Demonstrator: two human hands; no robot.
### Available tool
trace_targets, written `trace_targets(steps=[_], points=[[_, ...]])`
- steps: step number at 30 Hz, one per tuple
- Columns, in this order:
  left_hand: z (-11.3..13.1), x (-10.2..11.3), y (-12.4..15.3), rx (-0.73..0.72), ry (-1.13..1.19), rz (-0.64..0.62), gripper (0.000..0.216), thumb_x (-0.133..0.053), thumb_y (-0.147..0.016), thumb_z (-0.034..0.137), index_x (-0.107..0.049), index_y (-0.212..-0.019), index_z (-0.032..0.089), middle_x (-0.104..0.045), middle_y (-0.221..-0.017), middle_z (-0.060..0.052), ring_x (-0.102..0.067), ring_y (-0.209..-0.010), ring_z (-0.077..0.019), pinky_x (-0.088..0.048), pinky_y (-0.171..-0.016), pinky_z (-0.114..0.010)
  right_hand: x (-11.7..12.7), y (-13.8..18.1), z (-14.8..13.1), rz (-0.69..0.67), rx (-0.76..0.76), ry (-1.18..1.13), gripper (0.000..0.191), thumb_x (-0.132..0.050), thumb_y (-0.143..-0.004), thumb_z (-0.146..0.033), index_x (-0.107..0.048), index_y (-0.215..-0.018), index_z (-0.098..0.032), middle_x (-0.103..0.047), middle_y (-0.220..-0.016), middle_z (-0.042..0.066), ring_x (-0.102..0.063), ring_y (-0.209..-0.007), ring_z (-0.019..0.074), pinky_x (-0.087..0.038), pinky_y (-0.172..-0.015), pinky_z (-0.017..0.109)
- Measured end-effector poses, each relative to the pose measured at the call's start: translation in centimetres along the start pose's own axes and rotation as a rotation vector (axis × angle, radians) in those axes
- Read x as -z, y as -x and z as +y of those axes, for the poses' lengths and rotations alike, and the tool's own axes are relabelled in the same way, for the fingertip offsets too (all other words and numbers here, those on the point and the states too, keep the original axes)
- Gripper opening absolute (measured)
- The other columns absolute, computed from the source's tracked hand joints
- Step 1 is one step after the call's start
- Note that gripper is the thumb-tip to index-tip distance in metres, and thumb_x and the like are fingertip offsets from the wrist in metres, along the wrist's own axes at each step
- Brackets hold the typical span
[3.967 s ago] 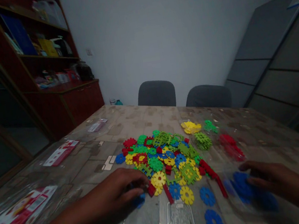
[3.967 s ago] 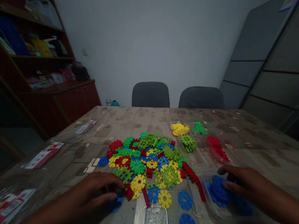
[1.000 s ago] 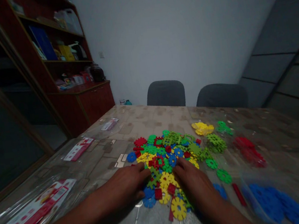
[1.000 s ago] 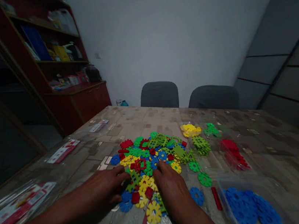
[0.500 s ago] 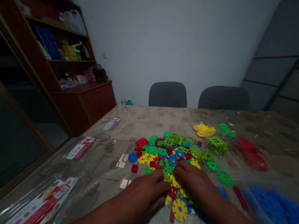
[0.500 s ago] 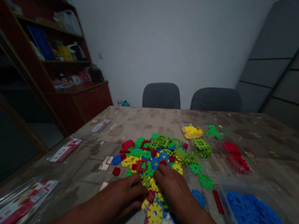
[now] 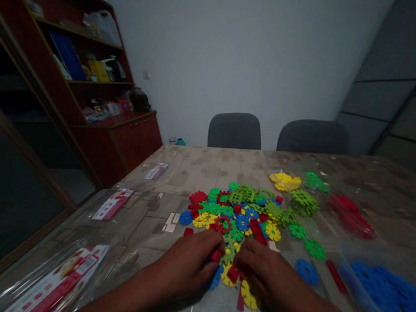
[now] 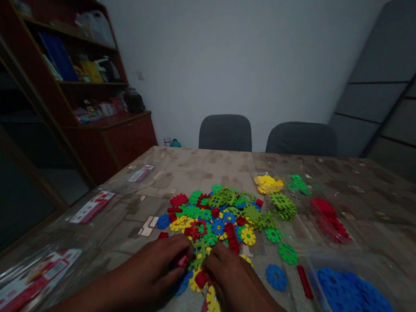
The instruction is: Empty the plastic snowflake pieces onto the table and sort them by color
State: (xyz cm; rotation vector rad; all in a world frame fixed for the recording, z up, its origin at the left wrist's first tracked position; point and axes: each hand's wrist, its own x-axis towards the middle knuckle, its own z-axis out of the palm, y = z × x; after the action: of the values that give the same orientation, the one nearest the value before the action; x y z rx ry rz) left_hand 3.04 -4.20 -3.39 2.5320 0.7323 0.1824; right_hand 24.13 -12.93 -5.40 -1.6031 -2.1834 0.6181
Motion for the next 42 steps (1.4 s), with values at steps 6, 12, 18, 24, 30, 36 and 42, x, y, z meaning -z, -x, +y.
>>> trace_targets(steps=[6, 12, 18, 24, 30, 36, 42], points=[[-0.3, 0.4, -0.1, 0.045, 0.063, -0.01, 0.005, -0.051, -0.09, 0.018, -0.053, -0.092, 0.022, -0.062, -0.098, -0.003, -0.057, -0.09, -0.0212, -0.043, -0.08, -0.032, -1.2, 0.2, -1.2, -0.053, -0.002, 0.056, 0.022, -0.061, -0.088, -0.015, -0.064, -0.107, -0.024, -0.061, -0.114, 0.005, -0.061, -0.1, 0.0198, -0.047, -0.087, 0.028], [-0.1, 0.1, 0.0, 0.088, 0.119, -0.032, 0.006, -0.056, -0.087, 0.018, -0.052, -0.087, 0.022, -0.061, -0.088, 0.0, -0.057, -0.081, -0.0191, -0.042, -0.071, -0.029, -0.7, -0.1, -0.5, 0.043, 0.012, -0.041, 0.016, -0.055, -0.091, -0.011, -0.061, -0.101, -0.023, -0.064, -0.104, 0.004, -0.062, -0.093, 0.0179, -0.048, -0.081, 0.027], [0.7, -2.3, -0.3, -0.208, 0.261, -0.084, 0.012, -0.055, -0.093, 0.013, -0.058, -0.098, 0.024, -0.066, -0.104, -0.003, -0.062, -0.095, -0.019, -0.047, -0.086, -0.028, 0.8, -0.4, 3.0, 0.378, -0.09, 0.046, 0.015, -0.048, -0.091, -0.014, -0.059, -0.1, -0.019, -0.064, -0.099, 0.009, -0.061, -0.088, 0.0227, -0.047, -0.079, 0.034], [0.3, -4.8, -0.2, -0.263, 0.245, -0.148, 0.027, -0.075, -0.081, 0.013, -0.058, -0.1, 0.023, -0.057, -0.124, -0.005, -0.061, -0.104, -0.022, -0.049, -0.089, -0.028, -0.4, -0.7, 5.1, 0.467, -0.147, 0.067, 0.015, -0.046, -0.088, -0.018, -0.06, -0.092, -0.018, -0.064, -0.089, 0.01, -0.06, -0.077, 0.024, -0.045, -0.07, 0.034], [0.8, -5.7, 0.1, -0.162, 0.259, -0.139, 0.032, -0.076, -0.078, 0.008, -0.053, -0.095, 0.022, -0.05, -0.127, -0.004, -0.057, -0.104, -0.0212, -0.047, -0.086, -0.029, -1.0, -1.3, 5.2, 0.46, -0.114, -0.049, 0.016, -0.045, -0.088, -0.025, -0.06, -0.09, -0.021, -0.067, -0.088, 0.008, -0.061, -0.078, 0.0225, -0.046, -0.071, 0.033], [2.1, -5.3, 0.0, -0.096, 0.199, -0.145, 0.033, -0.071, -0.076, 0.006, -0.048, -0.092, 0.023, -0.052, -0.109, -0.002, -0.054, -0.09, -0.0171, -0.043, -0.073, -0.025, 0.4, -1.3, 4.6, 0.468, -0.187, -0.209, 0.021, -0.045, -0.09, -0.039, -0.056, -0.089, -0.021, -0.069, -0.085, 0.008, -0.064, -0.077, 0.0239, -0.047, -0.069, 0.035], [1.3, -3.0, -0.2, -0.088, 0.275, -0.021, 0.032, -0.069, -0.074, 0.005, -0.045, -0.086, 0.022, -0.051, -0.101, 0.0, -0.05, -0.09, -0.017, -0.042, -0.077, -0.026, 1.2, -1.2, 3.1, 0.337, -0.256, -0.833, 0.034, -0.055, -0.088, -0.054, -0.055, -0.094, -0.021, -0.064, -0.07, -0.001, -0.056, -0.051, 0.0127, -0.041, -0.047, 0.023]])
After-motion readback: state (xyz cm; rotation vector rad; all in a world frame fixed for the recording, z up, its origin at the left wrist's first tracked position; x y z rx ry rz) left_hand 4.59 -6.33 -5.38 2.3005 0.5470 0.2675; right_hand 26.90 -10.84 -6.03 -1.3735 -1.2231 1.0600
